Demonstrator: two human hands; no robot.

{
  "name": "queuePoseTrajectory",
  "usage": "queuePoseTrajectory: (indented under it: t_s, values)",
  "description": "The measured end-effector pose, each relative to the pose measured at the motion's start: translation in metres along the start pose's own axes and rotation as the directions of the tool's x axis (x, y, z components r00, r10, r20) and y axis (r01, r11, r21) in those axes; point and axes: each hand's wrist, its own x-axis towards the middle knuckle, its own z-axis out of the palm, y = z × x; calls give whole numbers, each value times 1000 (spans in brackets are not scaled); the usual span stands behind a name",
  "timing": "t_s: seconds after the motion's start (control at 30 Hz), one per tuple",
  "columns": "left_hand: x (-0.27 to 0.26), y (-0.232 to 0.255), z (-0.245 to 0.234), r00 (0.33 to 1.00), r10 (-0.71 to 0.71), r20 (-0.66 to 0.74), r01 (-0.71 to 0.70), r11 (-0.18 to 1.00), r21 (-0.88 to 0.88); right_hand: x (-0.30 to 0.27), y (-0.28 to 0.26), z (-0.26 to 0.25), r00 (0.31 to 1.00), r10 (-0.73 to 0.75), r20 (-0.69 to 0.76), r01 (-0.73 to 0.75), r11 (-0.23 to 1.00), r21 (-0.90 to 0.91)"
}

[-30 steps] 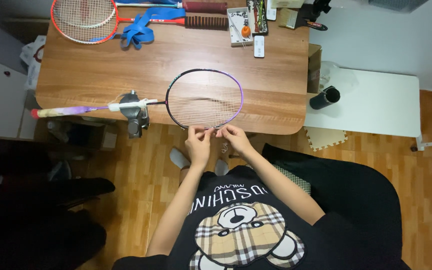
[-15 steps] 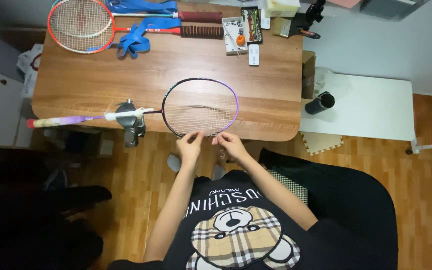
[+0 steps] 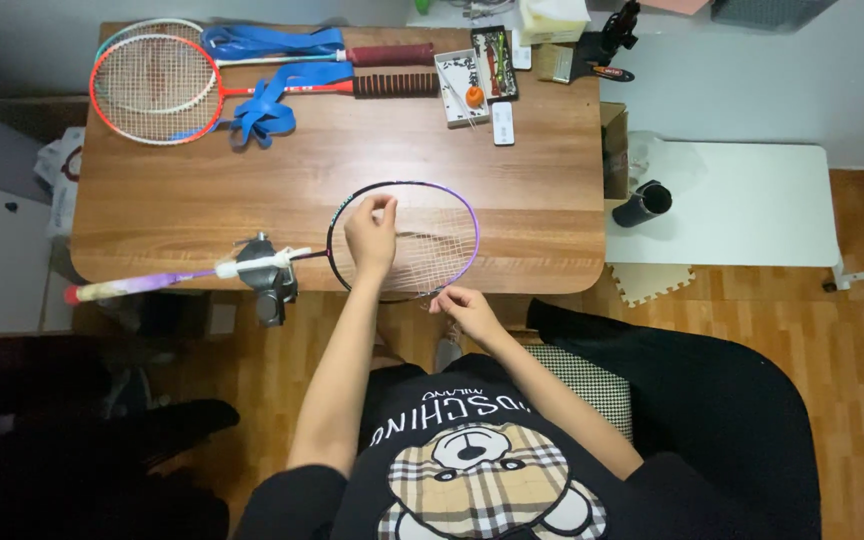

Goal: The person is stringing a badminton racket by hand.

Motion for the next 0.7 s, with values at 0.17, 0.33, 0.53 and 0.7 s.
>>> queuePoseTrajectory:
  t_s: [0.17, 0.33, 0.53, 0.7]
  values:
    - [35, -5, 16, 993, 120, 10, -120, 971, 205, 2, 9, -2, 1000, 12, -2, -12, 1000, 28]
    - [35, -24, 19, 991, 135, 7, -134, 974, 182, 0, 0, 3, 994, 104, -45, -105, 994, -22]
    - [34, -29, 16, 983, 183, 22, -184, 972, 143, 3, 19, 0, 1000, -2, -18, 2, 1000, 21]
    - [34, -32, 17, 976, 216, 23, -217, 969, 119, 0, 9, 2, 1000, 17, -18, -17, 1000, -7]
